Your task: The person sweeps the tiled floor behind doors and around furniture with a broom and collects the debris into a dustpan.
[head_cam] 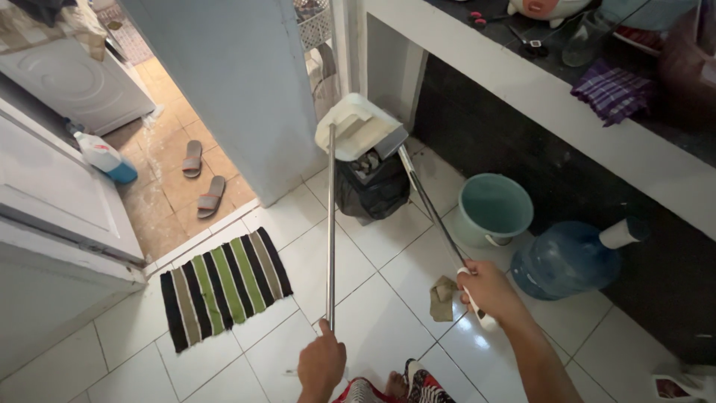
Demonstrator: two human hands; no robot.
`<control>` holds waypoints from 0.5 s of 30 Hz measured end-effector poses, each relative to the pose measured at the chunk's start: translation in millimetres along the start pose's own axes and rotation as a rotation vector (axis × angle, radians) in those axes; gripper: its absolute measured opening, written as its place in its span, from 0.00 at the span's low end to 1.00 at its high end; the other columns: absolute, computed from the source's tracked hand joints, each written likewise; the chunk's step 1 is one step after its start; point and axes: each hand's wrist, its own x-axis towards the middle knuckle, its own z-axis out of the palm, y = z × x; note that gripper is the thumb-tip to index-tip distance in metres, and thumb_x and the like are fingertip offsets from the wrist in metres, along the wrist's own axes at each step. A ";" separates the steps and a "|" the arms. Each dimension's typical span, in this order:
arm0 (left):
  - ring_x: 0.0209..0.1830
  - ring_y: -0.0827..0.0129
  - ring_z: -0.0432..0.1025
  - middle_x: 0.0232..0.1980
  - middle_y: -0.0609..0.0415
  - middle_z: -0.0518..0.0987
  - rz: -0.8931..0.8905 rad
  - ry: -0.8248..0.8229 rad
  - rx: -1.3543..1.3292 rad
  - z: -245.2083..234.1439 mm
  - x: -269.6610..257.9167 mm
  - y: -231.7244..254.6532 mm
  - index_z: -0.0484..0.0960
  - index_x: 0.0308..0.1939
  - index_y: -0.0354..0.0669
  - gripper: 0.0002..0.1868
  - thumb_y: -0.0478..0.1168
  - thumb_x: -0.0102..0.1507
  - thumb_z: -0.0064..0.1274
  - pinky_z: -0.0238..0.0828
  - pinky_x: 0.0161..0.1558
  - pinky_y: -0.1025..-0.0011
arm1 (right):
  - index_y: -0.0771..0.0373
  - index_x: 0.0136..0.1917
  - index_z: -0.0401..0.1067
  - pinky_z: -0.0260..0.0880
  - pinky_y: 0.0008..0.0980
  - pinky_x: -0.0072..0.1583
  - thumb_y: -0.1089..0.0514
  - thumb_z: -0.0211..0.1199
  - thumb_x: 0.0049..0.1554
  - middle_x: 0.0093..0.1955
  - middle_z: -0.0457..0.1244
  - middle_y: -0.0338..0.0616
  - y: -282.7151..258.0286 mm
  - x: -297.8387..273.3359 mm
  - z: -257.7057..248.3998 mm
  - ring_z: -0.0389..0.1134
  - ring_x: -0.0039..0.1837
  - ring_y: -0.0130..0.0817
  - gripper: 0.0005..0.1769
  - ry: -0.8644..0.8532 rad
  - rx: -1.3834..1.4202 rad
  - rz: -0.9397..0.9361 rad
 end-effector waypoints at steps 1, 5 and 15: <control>0.37 0.48 0.80 0.35 0.43 0.84 0.012 0.022 0.013 -0.4 2.2 -2.9 0.57 0.69 0.30 0.35 0.46 0.63 0.47 0.76 0.44 0.52 | 0.69 0.36 0.69 0.57 0.32 0.28 0.60 0.54 0.56 0.26 0.61 0.45 -1.0 0.4 0.2 0.60 0.25 0.32 0.10 0.014 -0.053 0.026; 0.37 0.47 0.78 0.35 0.43 0.83 -0.021 0.022 0.033 5.7 2.0 8.6 0.54 0.72 0.31 0.36 0.43 0.63 0.46 0.75 0.43 0.51 | 0.70 0.36 0.69 0.60 0.32 0.28 0.61 0.55 0.55 0.27 0.61 0.42 -2.5 -0.7 4.2 0.61 0.26 0.29 0.11 -0.011 0.020 -0.033; 0.40 0.48 0.78 0.39 0.44 0.82 -0.041 0.015 0.025 -7.0 3.5 13.5 0.52 0.73 0.34 0.37 0.45 0.64 0.46 0.75 0.44 0.52 | 0.67 0.36 0.71 0.58 0.33 0.28 0.59 0.55 0.55 0.25 0.62 0.44 -13.9 -11.3 2.4 0.61 0.25 0.32 0.10 0.013 -0.070 0.023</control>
